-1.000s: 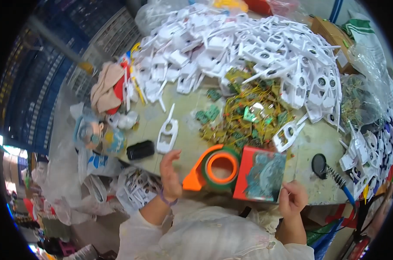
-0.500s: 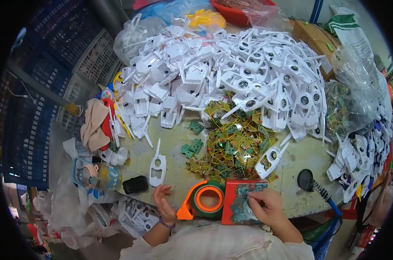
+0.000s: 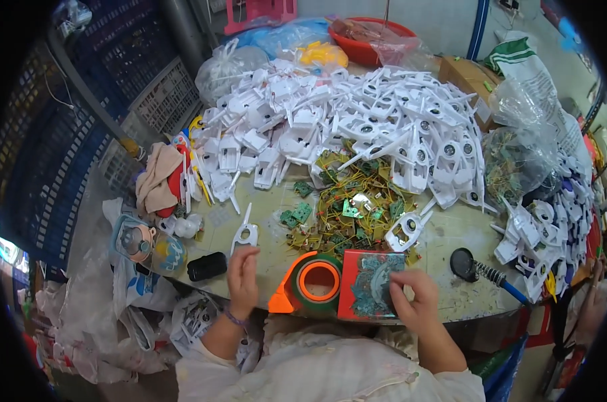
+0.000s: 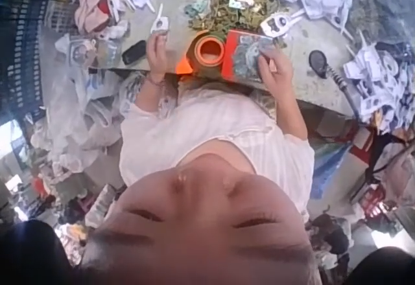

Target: Assembling and soldering electronic components into plastic housings for toy walkie-talkies.

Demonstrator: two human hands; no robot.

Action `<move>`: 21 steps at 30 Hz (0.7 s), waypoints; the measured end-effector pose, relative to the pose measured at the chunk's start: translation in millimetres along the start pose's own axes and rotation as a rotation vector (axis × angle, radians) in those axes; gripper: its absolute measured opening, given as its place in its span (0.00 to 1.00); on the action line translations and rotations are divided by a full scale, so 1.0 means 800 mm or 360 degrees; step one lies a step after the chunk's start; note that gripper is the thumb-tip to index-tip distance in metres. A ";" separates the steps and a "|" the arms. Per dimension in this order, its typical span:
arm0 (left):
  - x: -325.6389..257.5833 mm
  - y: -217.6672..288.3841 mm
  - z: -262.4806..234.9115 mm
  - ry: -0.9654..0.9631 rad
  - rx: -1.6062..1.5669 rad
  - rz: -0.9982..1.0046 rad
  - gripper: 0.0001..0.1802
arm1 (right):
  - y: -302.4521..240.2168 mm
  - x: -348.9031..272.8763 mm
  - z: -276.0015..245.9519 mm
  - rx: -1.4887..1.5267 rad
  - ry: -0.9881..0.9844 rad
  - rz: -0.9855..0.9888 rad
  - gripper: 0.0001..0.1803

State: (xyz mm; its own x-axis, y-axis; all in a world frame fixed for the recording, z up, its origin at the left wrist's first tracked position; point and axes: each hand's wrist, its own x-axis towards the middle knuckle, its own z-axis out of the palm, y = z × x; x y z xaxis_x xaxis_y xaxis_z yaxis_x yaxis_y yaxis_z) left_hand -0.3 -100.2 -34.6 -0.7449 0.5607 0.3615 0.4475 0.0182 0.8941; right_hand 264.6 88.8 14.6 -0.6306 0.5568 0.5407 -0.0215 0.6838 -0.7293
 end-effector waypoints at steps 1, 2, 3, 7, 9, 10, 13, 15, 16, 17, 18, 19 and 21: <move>0.032 0.013 0.004 -0.0029 0.0135 0.0261 0.06 | -0.001 -0.012 -0.002 -0.0014 0.0152 -0.0040 0.09; 0.065 0.023 0.014 -0.0121 0.0282 0.0426 0.06 | -0.001 -0.024 -0.006 -0.0034 0.0308 -0.0074 0.09; 0.098 0.034 0.025 -0.0208 0.0438 0.0590 0.06 | 0.000 -0.037 -0.013 -0.0043 0.0322 -0.0084 0.09; 0.241 0.016 0.092 -0.0338 0.0793 0.0913 0.08 | -0.001 -0.069 -0.022 0.0147 0.0390 0.0097 0.10; 0.293 -0.010 0.130 -0.0119 0.0990 0.0948 0.09 | -0.006 -0.067 -0.024 0.0150 0.0377 0.0110 0.10; 0.315 -0.018 0.148 -0.0071 0.1147 0.1015 0.09 | -0.011 -0.064 -0.025 0.0095 0.0335 0.0071 0.10; 0.348 -0.029 0.177 -0.0002 0.1563 0.1226 0.09 | -0.012 -0.058 -0.026 0.0028 0.0283 0.0031 0.09; 0.367 -0.036 0.176 -0.0035 0.1647 0.1245 0.09 | -0.010 -0.057 -0.025 0.0007 0.0262 0.0039 0.09; 0.363 -0.022 0.176 0.0045 0.1469 0.1201 0.10 | -0.010 -0.056 -0.026 -0.0006 0.0273 0.0034 0.09; 0.359 -0.007 0.171 0.0127 0.1296 0.1153 0.10 | -0.010 -0.053 -0.027 0.0000 0.0263 0.0056 0.09; 0.359 0.000 0.158 0.0218 0.1152 0.1116 0.10 | -0.012 -0.052 -0.027 0.0016 0.0248 0.0072 0.09; 0.354 0.012 0.150 0.0243 0.0975 0.0939 0.12 | -0.013 -0.051 -0.027 0.0012 0.0254 0.0060 0.09; 0.339 0.030 0.124 0.0332 0.0680 0.0640 0.14 | -0.016 -0.049 -0.027 0.0016 0.0157 0.0048 0.09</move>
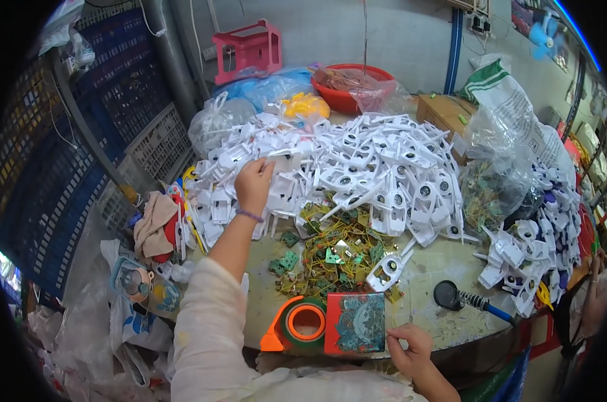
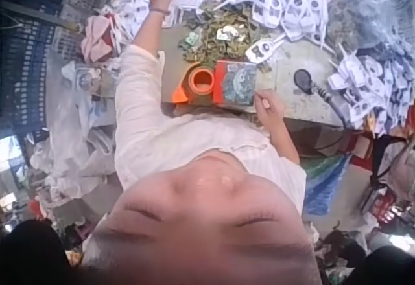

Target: Assembling and soldering electronic components into plastic housings for toy walkie-talkies.

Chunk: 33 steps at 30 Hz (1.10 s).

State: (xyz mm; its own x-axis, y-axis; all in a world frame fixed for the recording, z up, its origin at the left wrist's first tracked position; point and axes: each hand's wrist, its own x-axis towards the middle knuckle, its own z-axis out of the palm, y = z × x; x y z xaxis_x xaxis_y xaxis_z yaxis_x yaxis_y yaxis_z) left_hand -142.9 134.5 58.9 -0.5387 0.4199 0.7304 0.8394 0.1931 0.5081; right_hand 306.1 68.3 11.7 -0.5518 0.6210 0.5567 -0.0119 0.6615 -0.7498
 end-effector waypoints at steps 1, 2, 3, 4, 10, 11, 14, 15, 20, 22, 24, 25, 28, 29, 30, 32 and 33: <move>-0.005 0.009 -0.014 -0.0093 -0.0164 -0.0209 0.15 | 0.003 0.002 0.000 -0.0009 0.0002 -0.0022 0.09; -0.012 0.018 -0.030 -0.0186 -0.0331 -0.0416 0.16 | 0.006 0.002 0.001 0.0003 0.0022 0.0009 0.09; -0.016 0.020 -0.046 -0.0397 -0.0434 -0.0584 0.17 | 0.011 0.008 0.001 0.0017 0.0040 0.0035 0.08; -0.032 0.040 -0.057 -0.0361 -0.0882 -0.0796 0.17 | 0.013 0.015 0.003 0.0015 0.0033 0.0017 0.08; -0.107 0.142 -0.138 -0.0845 -0.1659 -0.1221 0.13 | 0.014 0.044 0.017 0.0260 0.0063 0.0294 0.12; -0.114 0.153 -0.147 -0.0909 -0.1669 -0.1218 0.13 | 0.018 0.049 0.020 0.0460 0.0035 0.0381 0.15; -0.138 0.169 -0.162 -0.1059 -0.1733 -0.1236 0.13 | -0.009 0.075 0.026 0.1250 0.0046 0.0756 0.19; -0.149 0.168 -0.164 -0.1109 -0.1779 -0.1198 0.12 | -0.015 0.079 0.024 0.1508 0.0011 0.0873 0.21; -0.202 0.168 -0.193 -0.1477 -0.1723 -0.0522 0.18 | -0.009 0.062 0.023 0.1766 0.0085 0.1047 0.12; -0.210 0.157 -0.199 -0.1680 -0.1838 -0.0456 0.25 | -0.012 0.048 0.022 0.1763 0.0024 0.0695 0.11; -0.209 0.150 -0.194 -0.1595 -0.1771 -0.0178 0.29 | -0.024 0.037 0.024 0.1189 0.0082 0.0136 0.09; -0.210 0.147 -0.196 -0.1584 -0.1700 -0.0130 0.26 | -0.028 0.032 0.024 0.0785 0.0087 -0.0216 0.07; -0.206 0.154 -0.206 -0.1522 -0.1502 -0.0044 0.15 | -0.036 0.035 0.026 0.0155 -0.0145 -0.0851 0.16; -0.206 0.158 -0.208 -0.1488 -0.1438 0.0033 0.13 | -0.038 0.034 0.032 0.0048 -0.0177 -0.0969 0.20; -0.206 0.164 -0.212 -0.1427 -0.1407 0.0106 0.13 | -0.039 0.032 0.037 0.0055 -0.0190 -0.0971 0.20; -0.212 0.159 -0.215 -0.1335 -0.1321 0.0159 0.13 | -0.041 0.027 0.047 -0.0109 -0.0134 -0.1070 0.19; -0.214 0.157 -0.214 -0.1259 -0.1236 0.0227 0.13 | -0.044 0.025 0.051 -0.0176 -0.0147 -0.1086 0.18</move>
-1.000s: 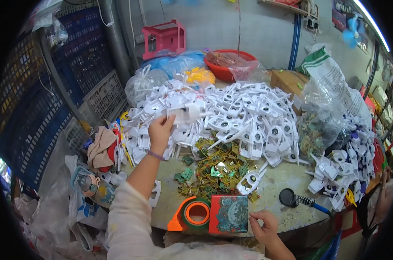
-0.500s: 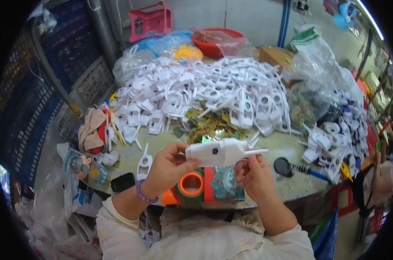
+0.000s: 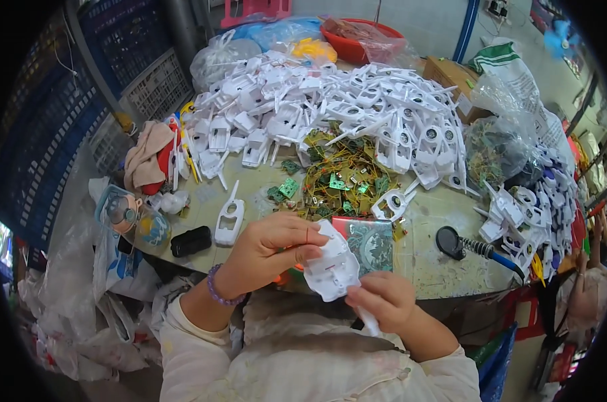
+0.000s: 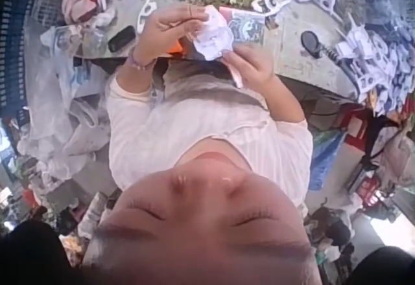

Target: Assembling and soldering electronic components into plastic housings for toy walkie-talkies.

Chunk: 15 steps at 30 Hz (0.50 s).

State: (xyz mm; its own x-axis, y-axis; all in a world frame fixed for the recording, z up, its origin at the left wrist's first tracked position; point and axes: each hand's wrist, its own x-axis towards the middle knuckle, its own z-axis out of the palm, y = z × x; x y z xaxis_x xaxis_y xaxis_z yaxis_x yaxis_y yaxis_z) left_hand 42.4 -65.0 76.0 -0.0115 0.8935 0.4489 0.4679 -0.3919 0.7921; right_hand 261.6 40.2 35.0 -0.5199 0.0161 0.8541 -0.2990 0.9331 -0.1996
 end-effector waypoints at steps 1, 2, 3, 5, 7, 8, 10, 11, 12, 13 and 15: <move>-0.004 0.000 0.002 -0.0004 0.0003 0.0008 0.13 | -0.002 -0.002 0.004 -0.0045 -0.0034 -0.0044 0.18; -0.009 0.000 0.006 0.0111 -0.0105 -0.0231 0.13 | -0.004 -0.003 0.009 -0.0094 -0.0066 -0.0086 0.18; -0.013 0.000 0.010 0.0220 -0.0212 -0.0461 0.14 | -0.006 0.000 0.011 -0.0175 -0.0126 -0.0120 0.19; -0.019 -0.010 0.014 0.0227 -0.0238 -0.0581 0.15 | -0.004 0.002 0.024 -0.0277 -0.0151 -0.0133 0.19; -0.029 -0.033 0.018 0.0314 -0.0054 -0.0583 0.16 | -0.004 -0.001 0.033 -0.0352 -0.0229 -0.0089 0.19; -0.035 -0.044 0.020 0.0300 -0.0022 -0.0546 0.16 | -0.003 0.000 0.038 -0.0372 -0.0318 -0.0018 0.20; -0.040 -0.049 0.025 0.0321 -0.0014 -0.0573 0.16 | -0.003 -0.006 0.043 -0.0440 -0.0526 0.0086 0.23; -0.043 -0.048 0.027 0.0354 -0.0007 -0.0607 0.15 | -0.005 -0.008 0.045 -0.0448 -0.0516 0.0094 0.23; -0.042 -0.048 0.029 0.0336 -0.0007 -0.0593 0.15 | -0.005 -0.008 0.048 -0.0490 -0.0653 0.0097 0.24; -0.041 -0.047 0.033 0.0367 0.0129 -0.0554 0.13 | -0.004 -0.006 0.050 -0.0531 -0.0789 0.0103 0.26; -0.044 -0.050 0.041 0.0481 0.0228 -0.0497 0.09 | -0.009 -0.001 0.041 -0.0480 -0.0923 0.0185 0.32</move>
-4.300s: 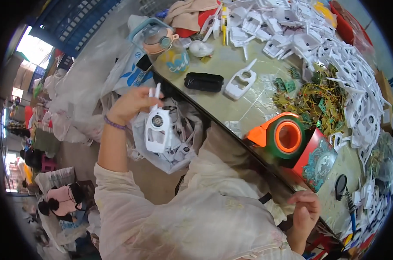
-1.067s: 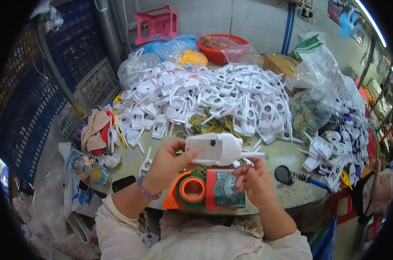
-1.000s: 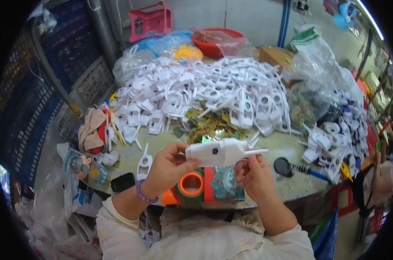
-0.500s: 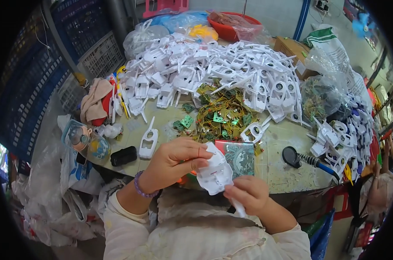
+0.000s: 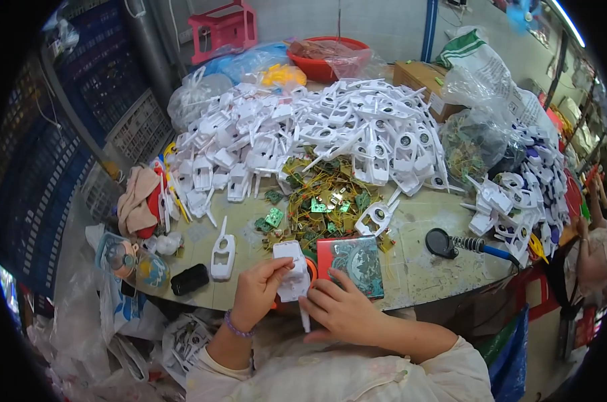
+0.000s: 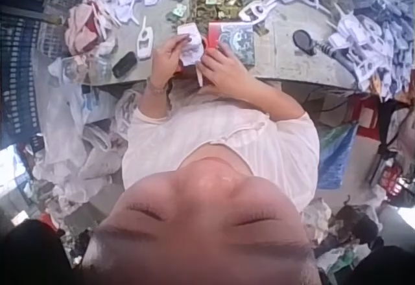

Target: Assembling and soldering electronic components into plastic housings for toy walkie-talkies.

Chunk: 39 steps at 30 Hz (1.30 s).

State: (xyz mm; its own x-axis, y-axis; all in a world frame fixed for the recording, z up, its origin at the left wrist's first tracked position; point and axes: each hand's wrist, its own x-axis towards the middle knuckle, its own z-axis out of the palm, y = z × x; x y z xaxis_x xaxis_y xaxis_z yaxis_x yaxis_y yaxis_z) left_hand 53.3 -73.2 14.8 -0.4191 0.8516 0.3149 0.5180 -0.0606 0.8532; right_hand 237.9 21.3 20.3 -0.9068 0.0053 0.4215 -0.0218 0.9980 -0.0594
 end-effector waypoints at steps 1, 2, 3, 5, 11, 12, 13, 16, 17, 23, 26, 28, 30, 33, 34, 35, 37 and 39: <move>-0.001 -0.001 0.001 -0.0014 0.0002 0.0011 0.09 | 0.000 0.000 -0.004 0.0126 0.0070 -0.0026 0.30; 0.000 0.000 0.002 -0.0033 0.0002 -0.0009 0.09 | 0.001 -0.001 -0.006 0.0252 0.0140 -0.0051 0.29; 0.000 0.001 0.003 -0.0048 0.0001 -0.0030 0.09 | 0.005 -0.001 -0.007 0.0245 0.0147 -0.0040 0.29; 0.001 -0.003 0.000 -0.0107 0.0101 0.0084 0.12 | 0.019 -0.001 -0.013 0.0481 0.0391 -0.0018 0.26; -0.017 -0.026 -0.022 0.0295 0.0174 0.0370 0.24 | 0.108 0.000 -0.026 0.0614 0.0824 0.0913 0.13; -0.026 -0.043 -0.025 0.0466 0.0171 0.0285 0.21 | 0.137 -0.001 -0.021 0.0409 0.0786 0.0995 0.13; -0.035 -0.056 -0.025 0.0447 0.0164 0.0292 0.21 | 0.167 -0.001 -0.015 0.0206 0.0745 0.1076 0.12; -0.057 -0.072 -0.024 0.0697 0.0265 0.0168 0.21 | 0.231 0.007 0.013 0.0113 0.0357 0.1405 0.13; -0.060 -0.073 -0.023 0.0684 0.0264 0.0161 0.21 | 0.245 0.010 0.020 0.0141 0.0401 0.1423 0.14; -0.070 -0.126 -0.021 0.0797 0.0425 0.0345 0.24 | 0.305 0.043 0.056 0.0080 0.0446 0.1530 0.21; -0.069 -0.132 -0.018 0.1102 0.0030 0.0236 0.25 | 0.316 0.047 0.058 0.0206 0.0321 0.1631 0.34; -0.068 -0.128 -0.019 0.1076 0.0016 0.0157 0.25 | 0.314 0.045 0.044 0.0279 0.0436 0.1649 0.36; -0.065 -0.128 -0.020 0.1084 -0.0024 0.0117 0.25 | 0.314 0.043 0.033 0.0301 0.0561 0.1622 0.37; -0.063 -0.130 -0.020 0.1063 -0.0102 0.0072 0.24 | 0.317 0.028 0.025 0.0760 0.1245 0.1481 0.35; -0.063 -0.132 -0.021 0.1064 -0.0120 0.0051 0.24 | 0.300 0.037 0.016 0.1174 0.1458 0.1419 0.33; -0.062 -0.133 -0.022 0.1064 -0.0118 0.0051 0.24 | 0.279 0.042 0.005 0.1590 0.1664 0.1334 0.31; -0.067 -0.131 -0.023 0.1079 -0.0087 -0.0001 0.24 | 0.227 0.040 -0.030 0.1950 0.1545 0.1398 0.29; -0.065 -0.128 -0.022 0.1049 -0.0098 -0.0012 0.24 | 0.190 0.029 -0.047 0.2337 0.1529 0.1338 0.29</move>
State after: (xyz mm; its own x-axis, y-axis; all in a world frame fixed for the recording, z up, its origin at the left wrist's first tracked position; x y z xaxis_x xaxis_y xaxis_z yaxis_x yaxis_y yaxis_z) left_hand 9.2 -120.6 -82.2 -0.8013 0.3563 0.4805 0.4777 -0.1024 0.8725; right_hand 229.6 175.7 55.1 -0.3874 0.9124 0.1322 -0.5147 -0.0951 -0.8521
